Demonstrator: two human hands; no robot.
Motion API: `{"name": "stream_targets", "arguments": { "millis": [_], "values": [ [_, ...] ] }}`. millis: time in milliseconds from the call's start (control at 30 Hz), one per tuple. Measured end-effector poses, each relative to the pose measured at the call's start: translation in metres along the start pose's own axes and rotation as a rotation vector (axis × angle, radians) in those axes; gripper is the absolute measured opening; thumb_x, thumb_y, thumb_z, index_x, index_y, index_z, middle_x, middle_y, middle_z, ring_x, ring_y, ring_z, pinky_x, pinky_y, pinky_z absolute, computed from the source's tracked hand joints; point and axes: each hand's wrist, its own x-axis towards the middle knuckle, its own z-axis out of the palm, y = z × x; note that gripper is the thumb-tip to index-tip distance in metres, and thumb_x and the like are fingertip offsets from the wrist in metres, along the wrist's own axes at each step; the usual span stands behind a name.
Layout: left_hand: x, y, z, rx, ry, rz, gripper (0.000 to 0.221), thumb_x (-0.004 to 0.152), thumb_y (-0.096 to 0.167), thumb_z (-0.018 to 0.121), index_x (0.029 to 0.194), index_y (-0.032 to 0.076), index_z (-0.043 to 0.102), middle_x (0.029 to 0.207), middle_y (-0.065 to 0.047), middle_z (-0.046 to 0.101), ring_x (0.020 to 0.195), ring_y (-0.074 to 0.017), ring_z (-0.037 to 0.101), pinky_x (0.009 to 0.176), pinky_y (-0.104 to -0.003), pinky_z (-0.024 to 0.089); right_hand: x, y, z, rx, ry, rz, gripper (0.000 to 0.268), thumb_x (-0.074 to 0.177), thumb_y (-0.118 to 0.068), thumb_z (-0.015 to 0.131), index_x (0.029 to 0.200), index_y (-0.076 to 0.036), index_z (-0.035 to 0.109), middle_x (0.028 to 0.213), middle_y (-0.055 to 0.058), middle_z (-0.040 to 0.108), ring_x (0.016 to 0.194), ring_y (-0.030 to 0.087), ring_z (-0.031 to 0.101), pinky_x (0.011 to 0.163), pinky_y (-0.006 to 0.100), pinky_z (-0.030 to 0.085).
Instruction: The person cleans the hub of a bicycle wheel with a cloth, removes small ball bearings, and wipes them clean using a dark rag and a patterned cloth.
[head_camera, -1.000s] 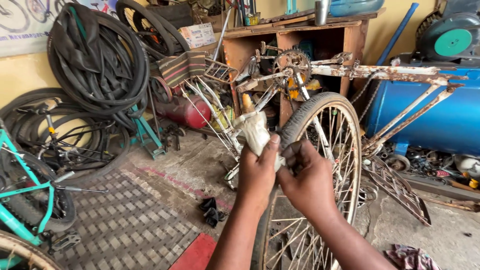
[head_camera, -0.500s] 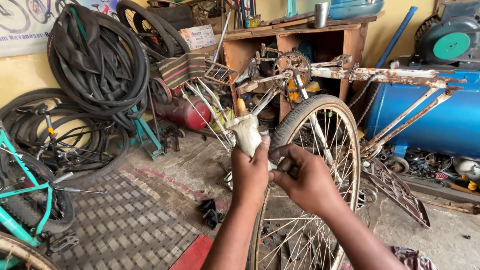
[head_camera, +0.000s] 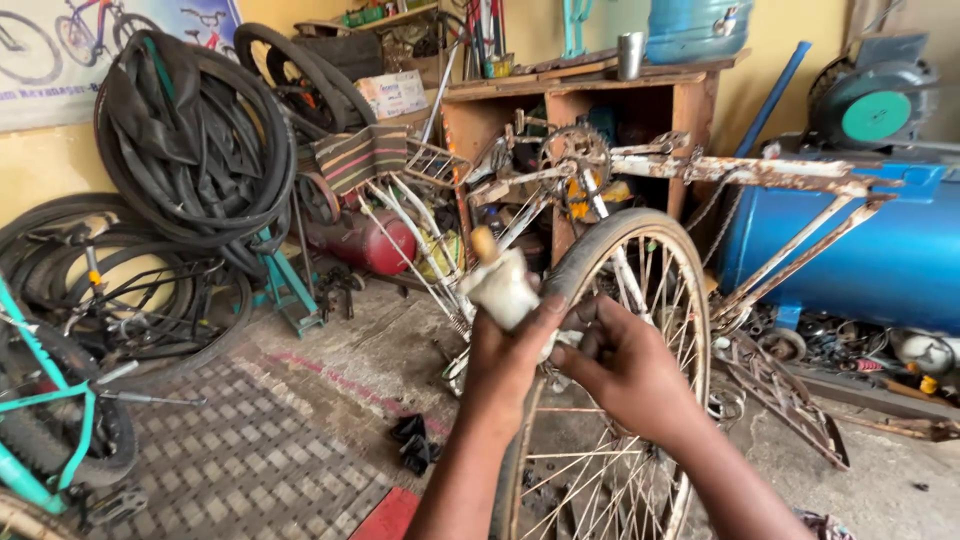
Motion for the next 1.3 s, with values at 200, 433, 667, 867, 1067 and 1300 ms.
{"name": "stream_targets", "arguments": {
  "millis": [200,433,667,867,1067,1300],
  "values": [
    [0.007,-0.008,0.009,0.667,-0.013,0.169,0.036,0.081,0.028,0.083,0.103,0.003,0.07,0.085,-0.007,0.078,0.072,-0.0175,0.076,0.063,-0.033,0.06,-0.003,0.012,-0.044,0.106,0.041,0.048,0.024,0.087,-0.015,0.075,0.107,-0.002,0.071,0.071,-0.002,0.066,0.059,0.007,0.053,0.052,0.023,0.044],
    [0.003,-0.016,0.03,1.282,-0.166,0.25,0.033,0.082,0.028,0.083,0.106,0.009,0.07,0.077,-0.006,0.077,0.065,-0.0218,0.071,0.093,-0.053,0.044,-0.007,0.017,-0.057,0.299,0.112,0.026,0.047,0.085,-0.015,0.076,0.129,-0.004,0.062,0.088,0.0,0.064,0.076,0.008,0.057,0.066,0.022,0.05],
    [0.007,-0.017,0.025,1.344,-0.188,0.251,0.03,0.079,0.026,0.083,0.101,0.011,0.07,0.074,-0.005,0.075,0.067,-0.0215,0.072,0.095,-0.053,0.041,-0.001,0.018,-0.043,0.273,0.123,0.004,0.044,0.085,-0.012,0.076,0.127,-0.005,0.064,0.091,0.002,0.067,0.083,0.011,0.062,0.072,0.024,0.055],
    [0.007,-0.017,0.02,1.35,-0.207,0.285,0.026,0.084,0.025,0.081,0.104,0.012,0.071,0.075,-0.006,0.075,0.069,-0.0213,0.072,0.094,-0.053,0.04,0.002,0.021,-0.037,0.275,0.15,0.006,0.042,0.085,-0.013,0.076,0.125,-0.006,0.066,0.094,0.002,0.066,0.087,0.011,0.062,0.076,0.026,0.056],
    [0.007,-0.016,0.018,1.329,-0.213,0.349,0.028,0.08,0.022,0.081,0.105,0.012,0.071,0.08,-0.004,0.078,0.073,-0.0205,0.074,0.095,-0.055,0.04,0.003,0.02,-0.036,0.28,0.143,0.074,0.046,0.085,-0.012,0.076,0.128,-0.007,0.064,0.093,0.005,0.065,0.086,0.014,0.061,0.075,0.028,0.056],
    [0.002,0.008,0.034,1.256,-0.278,0.049,0.035,0.081,0.03,0.082,0.107,0.015,0.066,0.079,-0.002,0.076,0.072,-0.0204,0.074,0.11,-0.059,0.03,0.005,0.031,-0.025,0.409,0.181,0.164,0.049,0.082,-0.005,0.075,0.128,-0.004,0.057,0.096,0.007,0.066,0.088,0.017,0.066,0.085,0.031,0.062]
  ]
}}
